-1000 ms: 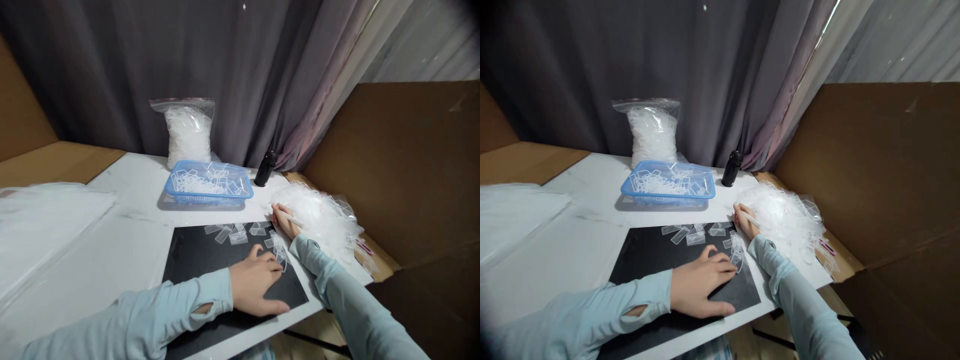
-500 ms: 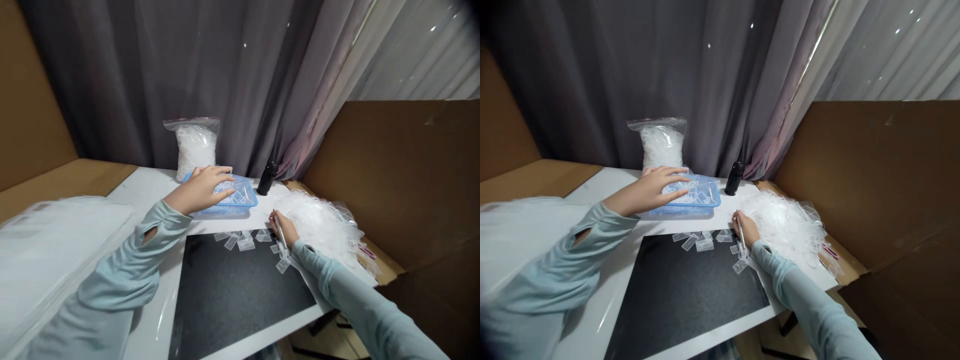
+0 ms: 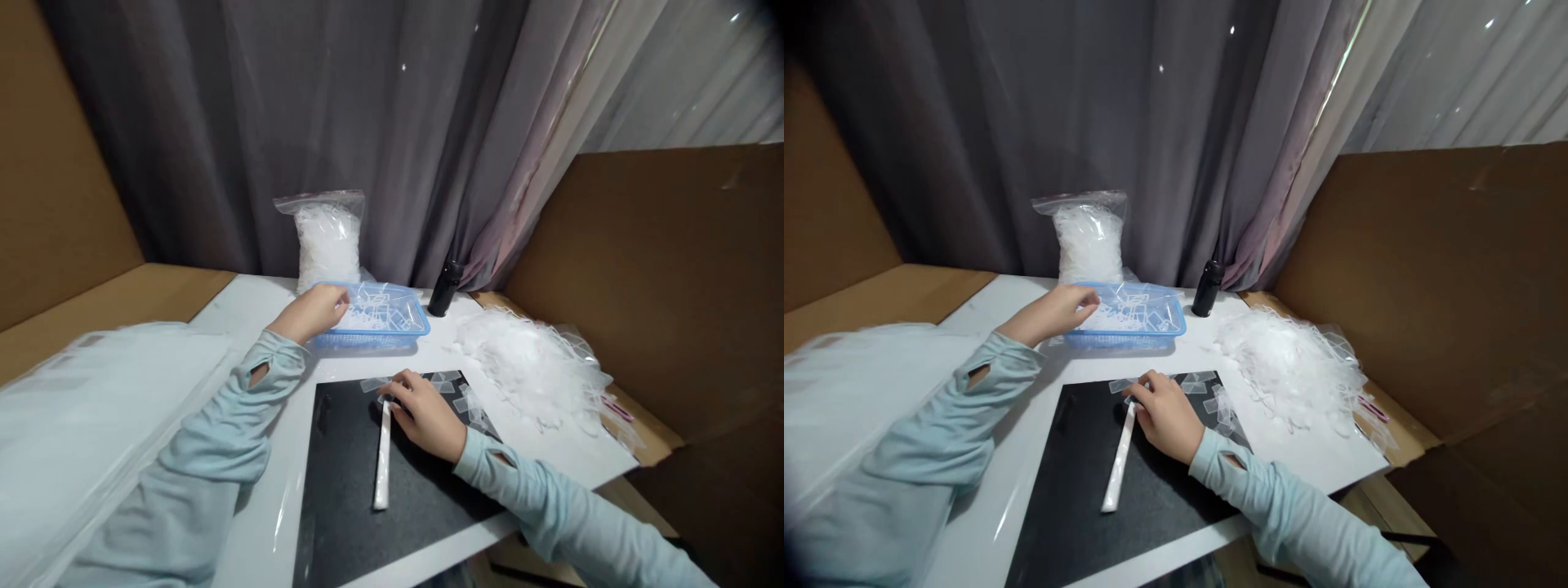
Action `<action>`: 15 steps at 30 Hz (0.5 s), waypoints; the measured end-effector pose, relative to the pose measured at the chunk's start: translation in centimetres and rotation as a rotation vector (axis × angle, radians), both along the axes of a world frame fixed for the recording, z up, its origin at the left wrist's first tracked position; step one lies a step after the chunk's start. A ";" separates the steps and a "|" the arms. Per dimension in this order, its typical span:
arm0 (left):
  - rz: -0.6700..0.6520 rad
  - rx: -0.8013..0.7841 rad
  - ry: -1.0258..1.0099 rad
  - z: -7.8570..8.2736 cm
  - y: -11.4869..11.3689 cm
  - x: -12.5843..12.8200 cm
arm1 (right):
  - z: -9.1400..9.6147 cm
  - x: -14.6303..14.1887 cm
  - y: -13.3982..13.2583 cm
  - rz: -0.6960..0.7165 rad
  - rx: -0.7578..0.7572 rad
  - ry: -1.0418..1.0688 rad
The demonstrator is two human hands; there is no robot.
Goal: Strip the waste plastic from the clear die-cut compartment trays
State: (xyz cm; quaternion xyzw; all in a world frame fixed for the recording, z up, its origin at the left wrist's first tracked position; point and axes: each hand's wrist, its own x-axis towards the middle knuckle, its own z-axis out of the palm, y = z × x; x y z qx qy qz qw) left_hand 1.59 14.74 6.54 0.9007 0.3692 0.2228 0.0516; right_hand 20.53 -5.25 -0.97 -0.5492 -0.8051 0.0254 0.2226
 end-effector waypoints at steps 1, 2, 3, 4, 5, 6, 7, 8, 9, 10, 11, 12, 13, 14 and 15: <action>0.024 0.011 -0.017 -0.2 0.2 -0.1 | -0.2 -0.1 0.1 0.005 0.012 0.006; 0.043 0.018 -0.031 -0.3 0.3 -0.2 | -0.4 -0.1 0.2 0.013 0.021 0.015; 0.057 0.023 -0.041 -0.4 0.4 -0.2 | -0.7 -0.1 0.5 0.024 0.023 0.025; 0.065 0.026 -0.047 -0.5 0.4 -0.2 | -1.1 0.1 0.8 0.041 0.012 0.034; 0.065 0.025 -0.051 -0.4 0.3 -0.2 | -1.5 0.3 1.2 0.064 -0.008 0.048; 0.059 0.024 -0.055 -0.2 0.2 -0.2 | -1.8 0.5 1.6 0.091 -0.031 0.067; 0.045 0.021 -0.059 0.2 -0.1 -0.2 | -2.1 0.8 2.0 0.117 -0.050 0.090; 0.027 0.017 -0.062 0.9 -0.5 -0.1 | -2.3 1.0 2.4 0.140 -0.059 0.116; 0.003 0.012 -0.063 1.7 -1.1 0.0 | -2.3 1.3 2.7 0.157 -0.059 0.142; -0.028 0.000 -0.063 2.8 -2.0 0.1 | -2.3 1.6 3.0 0.167 -0.051 0.165; -0.061 -0.015 -0.062 3.9 -3.0 0.1 | -2.2 1.8 3.3 0.172 -0.041 0.180; -0.103 -0.038 -0.058 5.1 -4.4 0.1 | -2.0 2.0 3.6 0.175 -0.036 0.187; -0.175 -0.098 -0.057 6.2 -5.9 -0.1 | -1.8 2.2 3.8 0.178 -0.037 0.192; -0.264 -0.154 -0.037 7.0 -7.6 -0.4 | -1.6 2.4 4.0 0.181 -0.040 0.193; -0.376 -0.208 0.005 7.5 -9.3 -0.8 | -1.4 2.5 4.1 0.184 -0.047 0.191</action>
